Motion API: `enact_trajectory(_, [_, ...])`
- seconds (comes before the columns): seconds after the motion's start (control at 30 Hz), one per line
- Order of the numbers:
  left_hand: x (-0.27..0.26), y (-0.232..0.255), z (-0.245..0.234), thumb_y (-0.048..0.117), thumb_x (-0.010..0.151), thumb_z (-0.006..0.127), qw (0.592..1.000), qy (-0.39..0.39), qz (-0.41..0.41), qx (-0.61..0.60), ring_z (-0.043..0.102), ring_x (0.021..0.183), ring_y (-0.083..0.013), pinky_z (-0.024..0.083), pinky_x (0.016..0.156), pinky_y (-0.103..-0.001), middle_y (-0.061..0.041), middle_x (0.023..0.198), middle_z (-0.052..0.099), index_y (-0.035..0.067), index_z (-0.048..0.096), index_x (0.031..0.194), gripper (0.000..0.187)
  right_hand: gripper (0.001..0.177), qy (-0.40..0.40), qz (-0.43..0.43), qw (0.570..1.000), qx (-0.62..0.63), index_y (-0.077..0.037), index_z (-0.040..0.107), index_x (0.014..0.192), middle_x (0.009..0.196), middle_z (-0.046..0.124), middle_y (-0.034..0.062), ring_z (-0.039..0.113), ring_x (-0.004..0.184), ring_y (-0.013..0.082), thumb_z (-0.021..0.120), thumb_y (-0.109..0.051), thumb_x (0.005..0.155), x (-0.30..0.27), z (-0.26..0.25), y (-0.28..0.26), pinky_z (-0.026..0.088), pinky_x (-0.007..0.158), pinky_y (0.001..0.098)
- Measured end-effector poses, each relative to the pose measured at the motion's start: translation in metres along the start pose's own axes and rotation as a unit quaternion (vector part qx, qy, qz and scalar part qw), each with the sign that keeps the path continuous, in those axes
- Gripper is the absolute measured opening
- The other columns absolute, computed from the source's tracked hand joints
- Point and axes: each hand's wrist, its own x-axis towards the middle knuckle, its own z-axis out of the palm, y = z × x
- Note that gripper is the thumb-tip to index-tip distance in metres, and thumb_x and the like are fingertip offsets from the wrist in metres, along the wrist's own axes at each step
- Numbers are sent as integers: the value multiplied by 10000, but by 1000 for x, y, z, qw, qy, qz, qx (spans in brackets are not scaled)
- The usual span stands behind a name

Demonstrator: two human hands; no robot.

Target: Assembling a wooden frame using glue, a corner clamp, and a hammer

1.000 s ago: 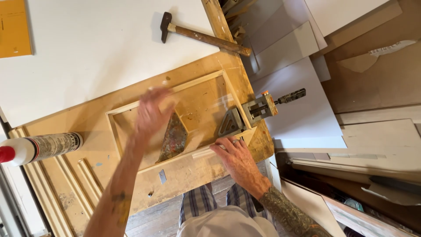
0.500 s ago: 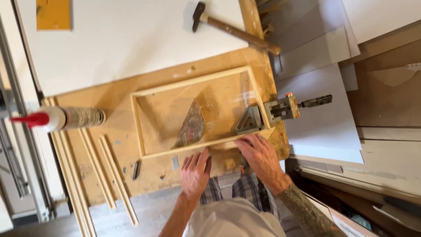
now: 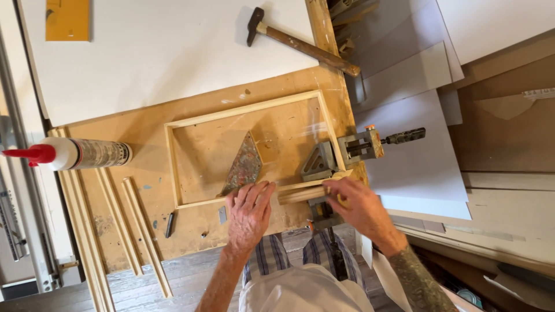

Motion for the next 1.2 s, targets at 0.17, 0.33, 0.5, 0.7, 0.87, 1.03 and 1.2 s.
enact_trajectory(0.17, [-10,-17,17,62,876,675,999,-37,22,-4,646,1033,-152,405,968,-400,40,1026,684,245,745,1141,330,205,142,43,987,62,-95,758,1144,976,681,134,710,896,295,711,-61,947,23,-26,26,604,728,379])
enact_trajectory(0.33, [-15,-18,13,46,882,674,993,-107,-7,-43,685,1011,-127,468,923,-378,42,1039,706,253,757,1153,351,204,99,65,989,84,-51,763,1165,1051,711,170,731,973,332,644,-119,1014,39,-18,28,629,754,394])
enact_trajectory(0.5, [4,-8,-4,63,876,703,991,-122,-24,-52,710,1009,-185,520,888,-377,-24,1071,736,175,757,1180,328,174,101,71,989,77,-109,790,1110,1018,750,103,751,917,270,703,-111,960,38,-12,21,629,728,345])
enact_trajectory(0.7, [17,-59,1,163,919,706,973,10,-215,-82,690,1018,-322,543,863,-426,-118,1134,680,105,701,1263,348,169,148,105,980,83,-153,797,1084,998,758,115,733,924,250,739,-119,928,24,-24,33,607,762,353])
enact_trajectory(0.87, [43,-87,28,252,990,613,887,-123,-330,-300,691,1065,-491,551,898,-578,-296,1100,719,21,621,1380,453,162,155,51,985,48,-132,773,1137,981,726,147,719,920,315,670,-140,1013,55,-31,28,599,786,408])
enact_trajectory(1.03, [91,-47,22,183,1008,640,882,-127,-277,-361,688,1081,-494,580,888,-552,-315,1128,704,5,636,1368,401,257,147,-32,988,-45,-99,704,1174,973,691,204,692,949,441,730,-219,948,134,-23,47,571,807,558])
enact_trajectory(1.2, [104,13,47,251,987,707,774,-165,-302,-532,685,1102,-289,557,983,-466,-226,1208,718,89,597,1441,495,483,5,129,990,58,-188,620,1337,1095,764,107,722,1079,258,756,-337,899,177,-15,74,572,955,414])
